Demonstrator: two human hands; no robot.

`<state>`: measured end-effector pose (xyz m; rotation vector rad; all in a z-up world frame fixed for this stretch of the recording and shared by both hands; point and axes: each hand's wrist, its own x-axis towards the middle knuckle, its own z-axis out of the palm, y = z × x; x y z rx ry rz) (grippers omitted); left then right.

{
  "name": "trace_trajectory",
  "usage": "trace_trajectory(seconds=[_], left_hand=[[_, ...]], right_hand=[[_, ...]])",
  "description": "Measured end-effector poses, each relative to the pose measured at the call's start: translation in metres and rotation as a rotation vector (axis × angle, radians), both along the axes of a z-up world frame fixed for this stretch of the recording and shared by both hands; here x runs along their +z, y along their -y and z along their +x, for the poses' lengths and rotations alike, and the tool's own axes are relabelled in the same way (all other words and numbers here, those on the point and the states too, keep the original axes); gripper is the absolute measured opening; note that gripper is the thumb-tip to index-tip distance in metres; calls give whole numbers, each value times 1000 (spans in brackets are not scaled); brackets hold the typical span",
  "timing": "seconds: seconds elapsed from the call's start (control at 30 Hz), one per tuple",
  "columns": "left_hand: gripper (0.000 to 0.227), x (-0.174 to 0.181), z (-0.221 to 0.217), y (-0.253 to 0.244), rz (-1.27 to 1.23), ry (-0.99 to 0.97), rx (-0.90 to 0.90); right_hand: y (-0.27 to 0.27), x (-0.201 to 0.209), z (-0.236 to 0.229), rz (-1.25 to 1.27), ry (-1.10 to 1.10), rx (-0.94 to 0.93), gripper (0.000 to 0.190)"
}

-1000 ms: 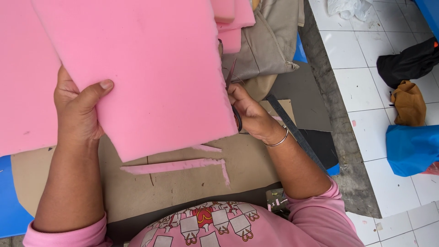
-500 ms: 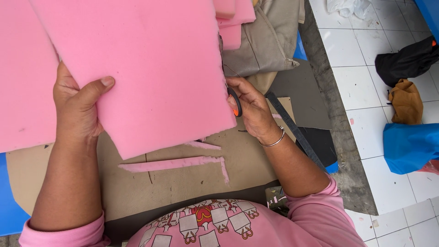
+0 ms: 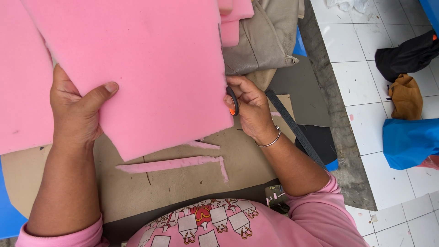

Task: Trimming the edges of pink foam blocks using scissors

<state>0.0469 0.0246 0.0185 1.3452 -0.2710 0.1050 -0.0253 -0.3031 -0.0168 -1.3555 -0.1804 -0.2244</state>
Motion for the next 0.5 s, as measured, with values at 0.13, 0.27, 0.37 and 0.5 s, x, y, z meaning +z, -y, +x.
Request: trace_trajectory(seconds=[0.13,0.27,0.37,0.5], left_hand=[[72,3,-1,-3,40,33,-23],[78,10,-4,0,108,39,-33],[73,9,-4,2,139,-22,-31],[75,10,-5,1,124,-7,-32]], right_hand=[[-4,-4,0,9,-2,-29,36],[-2,2,-1,37,1,7,43],[-3,4,-1,58,2,1,39],[-3,-3,-1,62,17,-1,38]])
